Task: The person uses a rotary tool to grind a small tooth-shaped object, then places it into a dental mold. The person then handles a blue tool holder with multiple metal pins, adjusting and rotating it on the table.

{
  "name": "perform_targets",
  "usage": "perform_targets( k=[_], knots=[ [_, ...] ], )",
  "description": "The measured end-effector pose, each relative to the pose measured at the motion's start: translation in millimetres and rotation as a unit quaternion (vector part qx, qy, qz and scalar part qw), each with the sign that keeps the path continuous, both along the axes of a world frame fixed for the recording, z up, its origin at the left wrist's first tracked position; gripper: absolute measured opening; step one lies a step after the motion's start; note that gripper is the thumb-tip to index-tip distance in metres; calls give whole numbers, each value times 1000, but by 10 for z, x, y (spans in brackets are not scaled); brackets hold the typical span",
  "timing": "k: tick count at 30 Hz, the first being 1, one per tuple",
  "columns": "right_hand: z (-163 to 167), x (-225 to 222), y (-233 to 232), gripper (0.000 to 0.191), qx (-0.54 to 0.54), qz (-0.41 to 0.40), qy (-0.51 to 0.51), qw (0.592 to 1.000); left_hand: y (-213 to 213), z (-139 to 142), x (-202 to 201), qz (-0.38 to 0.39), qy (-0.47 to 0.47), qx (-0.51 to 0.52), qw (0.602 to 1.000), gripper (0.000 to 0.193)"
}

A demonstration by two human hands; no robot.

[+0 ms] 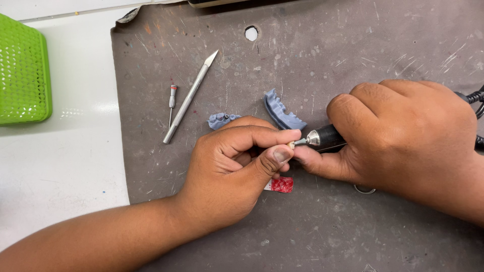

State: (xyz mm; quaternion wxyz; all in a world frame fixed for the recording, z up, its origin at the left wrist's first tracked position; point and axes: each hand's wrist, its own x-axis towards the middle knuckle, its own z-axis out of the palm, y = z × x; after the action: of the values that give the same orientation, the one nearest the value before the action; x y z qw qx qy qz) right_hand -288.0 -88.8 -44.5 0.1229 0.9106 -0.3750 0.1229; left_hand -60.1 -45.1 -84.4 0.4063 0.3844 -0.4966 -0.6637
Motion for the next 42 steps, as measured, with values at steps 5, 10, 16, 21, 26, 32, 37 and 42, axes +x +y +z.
perform_targets(
  k=[5, 10, 16, 21, 26, 32, 37, 42],
  knots=[
    [5, -3, 9, 63, 6, 0, 0, 1000, -2, -3, -8, 3, -17, 2, 1000, 22],
    [47, -17, 0, 59, 21, 11, 2, 1000, -10, -6, 6, 5, -4, 20, 1000, 24],
    [67, -8, -17, 59, 39, 8, 7, 999, -23, -26, 1, 13, 41, 83, 996, 26],
    [74, 26, -13, 59, 24, 3, -5, 1000, -20, -39, 14, 11, 42, 76, 996, 26],
    [102, 42, -13, 58, 43, 7, -22, 999, -13, -41, 34, -2, 100, 64, 993, 22],
    [53, -23, -18, 51, 71, 30, -60, 995, -46, -35, 75, -17, 115, 60, 991, 18],
    [-173, 58, 22, 44, 133, 43, -205, 969, -58, -157, 93, -22, 128, 59, 990, 18],
    [-502, 280, 172, 40, 244, -23, -288, 926, -67, -217, 223, -57, 111, -14, 992, 23]
  ],
)
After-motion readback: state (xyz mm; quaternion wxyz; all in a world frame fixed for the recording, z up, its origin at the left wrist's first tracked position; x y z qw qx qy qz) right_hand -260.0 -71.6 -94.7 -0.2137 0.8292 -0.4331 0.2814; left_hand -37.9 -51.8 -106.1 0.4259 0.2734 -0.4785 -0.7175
